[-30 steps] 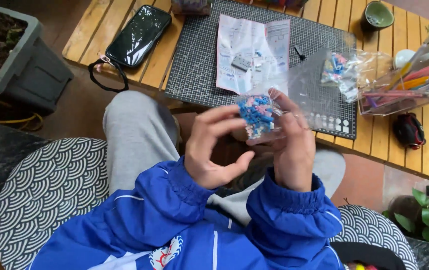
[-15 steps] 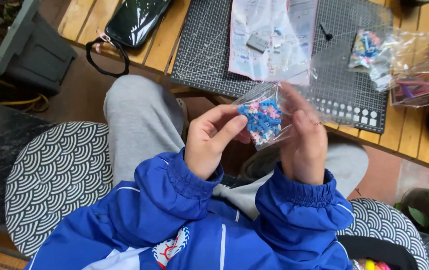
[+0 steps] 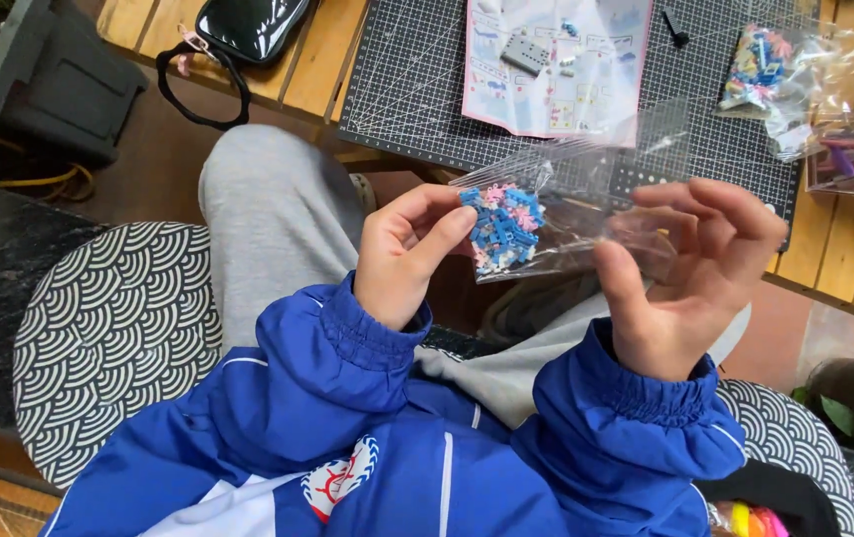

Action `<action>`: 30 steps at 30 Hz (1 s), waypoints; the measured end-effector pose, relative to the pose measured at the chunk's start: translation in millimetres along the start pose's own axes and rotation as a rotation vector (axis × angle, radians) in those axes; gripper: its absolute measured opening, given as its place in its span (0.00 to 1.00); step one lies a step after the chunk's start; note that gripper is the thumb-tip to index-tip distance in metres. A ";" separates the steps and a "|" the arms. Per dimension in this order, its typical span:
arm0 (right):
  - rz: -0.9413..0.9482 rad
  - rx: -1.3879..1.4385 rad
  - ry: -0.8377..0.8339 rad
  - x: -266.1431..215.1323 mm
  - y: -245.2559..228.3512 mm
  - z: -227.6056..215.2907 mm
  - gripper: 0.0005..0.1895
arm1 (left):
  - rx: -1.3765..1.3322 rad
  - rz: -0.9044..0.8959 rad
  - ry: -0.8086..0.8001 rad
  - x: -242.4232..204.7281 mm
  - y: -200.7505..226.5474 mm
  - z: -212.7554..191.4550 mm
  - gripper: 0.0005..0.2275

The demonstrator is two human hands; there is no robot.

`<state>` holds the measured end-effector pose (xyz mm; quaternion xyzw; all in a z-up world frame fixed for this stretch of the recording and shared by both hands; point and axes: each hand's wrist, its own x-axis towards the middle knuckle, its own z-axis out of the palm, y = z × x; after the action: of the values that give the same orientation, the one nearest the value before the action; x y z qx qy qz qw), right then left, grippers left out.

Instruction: The person reviews an instruction manual and handles various small plastic building blocks contained in bags while sitting at a table and on their lap.

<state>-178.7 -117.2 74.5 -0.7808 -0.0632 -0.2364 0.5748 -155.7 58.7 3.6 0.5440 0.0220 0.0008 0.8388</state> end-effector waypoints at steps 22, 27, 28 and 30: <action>0.250 0.062 0.027 -0.5 10.5 0.0 0.03 | -0.099 -0.209 0.032 -6.8 6.8 3.4 0.09; 0.251 0.044 0.057 -0.3 11.8 -1.2 0.04 | -0.070 -0.234 -0.053 -8.3 16.9 8.2 0.15; 0.245 0.048 0.060 -0.3 12.3 -2.1 0.04 | -0.098 -0.157 -0.118 -9.0 15.8 8.8 0.20; 0.248 0.041 0.041 -1.3 9.9 -3.4 0.04 | -0.032 -0.090 -0.103 -8.2 9.8 6.9 0.18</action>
<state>-177.2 -123.4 66.1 -0.7659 0.0409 -0.1778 0.6165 -163.5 56.2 15.7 0.5284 0.0031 -0.0647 0.8465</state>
